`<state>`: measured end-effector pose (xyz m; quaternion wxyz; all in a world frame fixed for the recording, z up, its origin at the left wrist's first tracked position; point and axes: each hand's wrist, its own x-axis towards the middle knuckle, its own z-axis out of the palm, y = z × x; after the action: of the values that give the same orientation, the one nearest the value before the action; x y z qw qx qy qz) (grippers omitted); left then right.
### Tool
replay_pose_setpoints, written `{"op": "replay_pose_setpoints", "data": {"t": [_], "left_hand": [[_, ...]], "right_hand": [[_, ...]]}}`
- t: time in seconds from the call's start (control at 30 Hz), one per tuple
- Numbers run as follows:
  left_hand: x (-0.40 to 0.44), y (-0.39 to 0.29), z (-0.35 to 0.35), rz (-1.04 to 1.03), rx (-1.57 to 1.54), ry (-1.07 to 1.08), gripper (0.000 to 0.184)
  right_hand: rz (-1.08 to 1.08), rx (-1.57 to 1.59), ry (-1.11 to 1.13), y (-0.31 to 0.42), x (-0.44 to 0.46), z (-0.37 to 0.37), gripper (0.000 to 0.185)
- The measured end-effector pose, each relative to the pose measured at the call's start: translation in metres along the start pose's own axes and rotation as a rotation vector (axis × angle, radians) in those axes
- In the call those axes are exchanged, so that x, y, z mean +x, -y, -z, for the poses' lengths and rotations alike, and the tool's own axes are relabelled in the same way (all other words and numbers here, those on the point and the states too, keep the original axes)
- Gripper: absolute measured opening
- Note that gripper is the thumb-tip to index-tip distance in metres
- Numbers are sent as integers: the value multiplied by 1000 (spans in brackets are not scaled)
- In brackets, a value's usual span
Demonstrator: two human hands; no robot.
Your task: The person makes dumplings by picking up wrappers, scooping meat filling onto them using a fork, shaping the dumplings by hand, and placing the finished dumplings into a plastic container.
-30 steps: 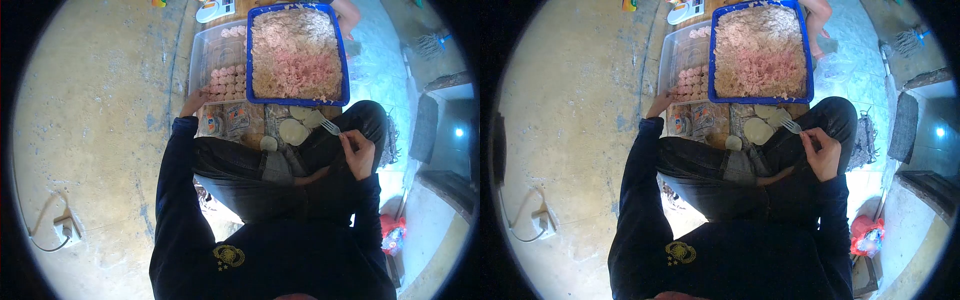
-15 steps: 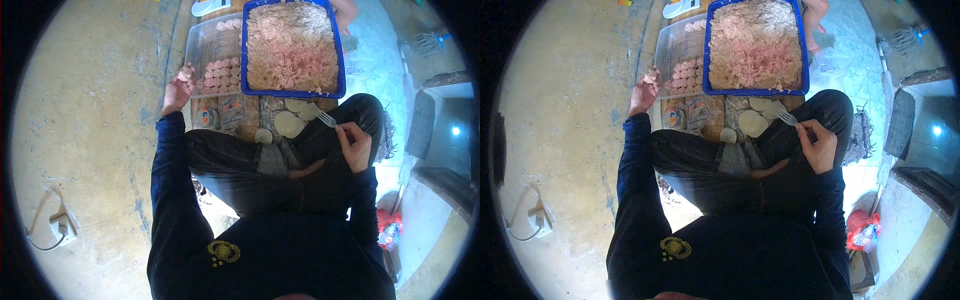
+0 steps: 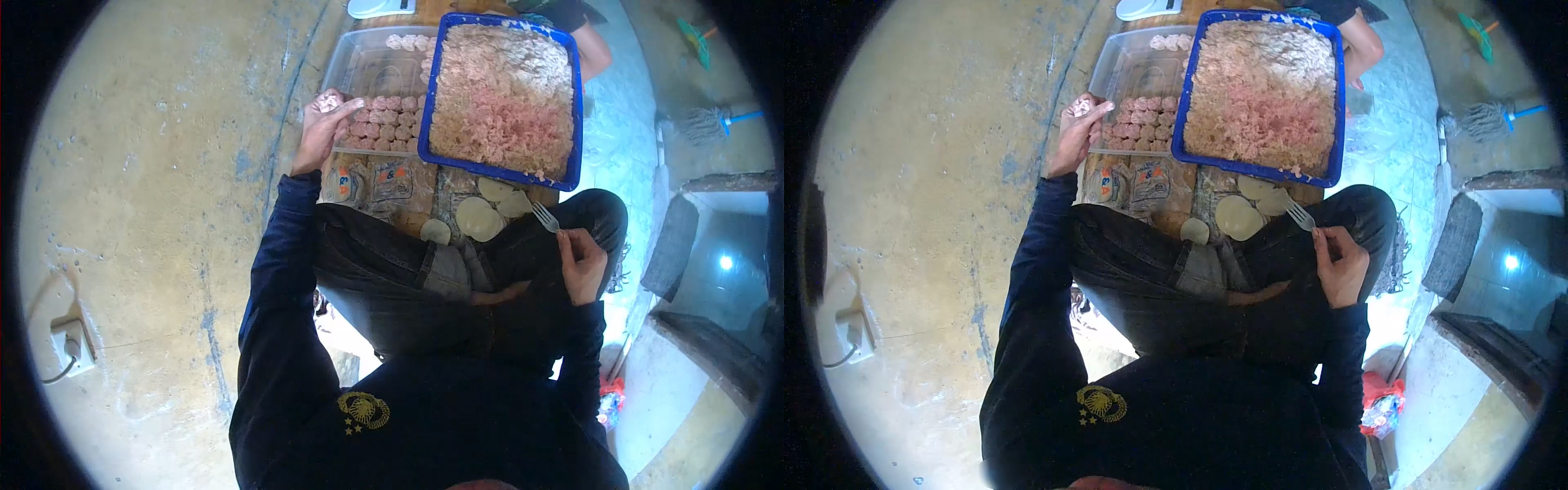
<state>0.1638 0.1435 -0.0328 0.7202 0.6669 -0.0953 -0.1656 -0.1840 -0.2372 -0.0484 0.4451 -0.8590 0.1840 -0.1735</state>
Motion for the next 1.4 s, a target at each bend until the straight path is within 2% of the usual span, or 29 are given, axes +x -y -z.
{"op": "replay_pose_setpoints", "data": {"t": [0.07,0.27,0.4,0.43,0.5,0.57,0.6,0.67,0.7,0.73,0.8,0.87,0.93,1.07,1.13,1.27,1.33,1.37,1.4], "left_hand": [[1,-1,-12,-144,128,-46,20],[9,7,-6,-246,226,-88,20],[11,7,0,-156,339,-147,19],[12,6,-2,-115,230,-171,12],[16,9,3,-73,121,-195,10],[28,21,33,34,-188,101,38],[27,22,41,34,-189,104,38],[22,25,54,16,-8,64,54],[20,29,64,69,133,34,45],[24,43,84,70,137,36,45],[33,60,109,80,894,39,34],[26,62,108,21,1018,21,35],[31,72,109,65,1424,-44,38],[48,87,103,87,1643,46,41],[55,105,110,80,1836,-62,40],[57,90,104,111,1852,55,40],[63,86,111,172,1793,305,42],[66,88,119,174,1793,306,42],[74,104,143,145,1663,315,42]], "right_hand": [[-14,9,6,-1,0,0,13],[-75,-17,7,-2,0,-3,14],[-58,-55,13,4,2,-1,14],[-79,-62,19,5,2,-1,14],[-69,-63,15,-1,1,-2,14],[-60,-61,8,-3,1,-2,14],[-53,-65,4,-2,1,-2,14],[-51,-70,-2,1,1,-1,14],[-42,-67,1,4,2,0,14],[-33,-62,4,5,3,0,13],[-38,-51,12,1,3,0,13],[-50,-40,24,1,2,1,13],[-38,-66,25,5,3,3,14],[-97,-10,25,4,1,4,14],[-80,9,41,4,2,6,13],[-60,9,29,3,2,5,13],[-42,14,25,7,3,7,12],[-43,15,26,6,3,7,12],[-52,-8,41,5,3,8,13]]}}
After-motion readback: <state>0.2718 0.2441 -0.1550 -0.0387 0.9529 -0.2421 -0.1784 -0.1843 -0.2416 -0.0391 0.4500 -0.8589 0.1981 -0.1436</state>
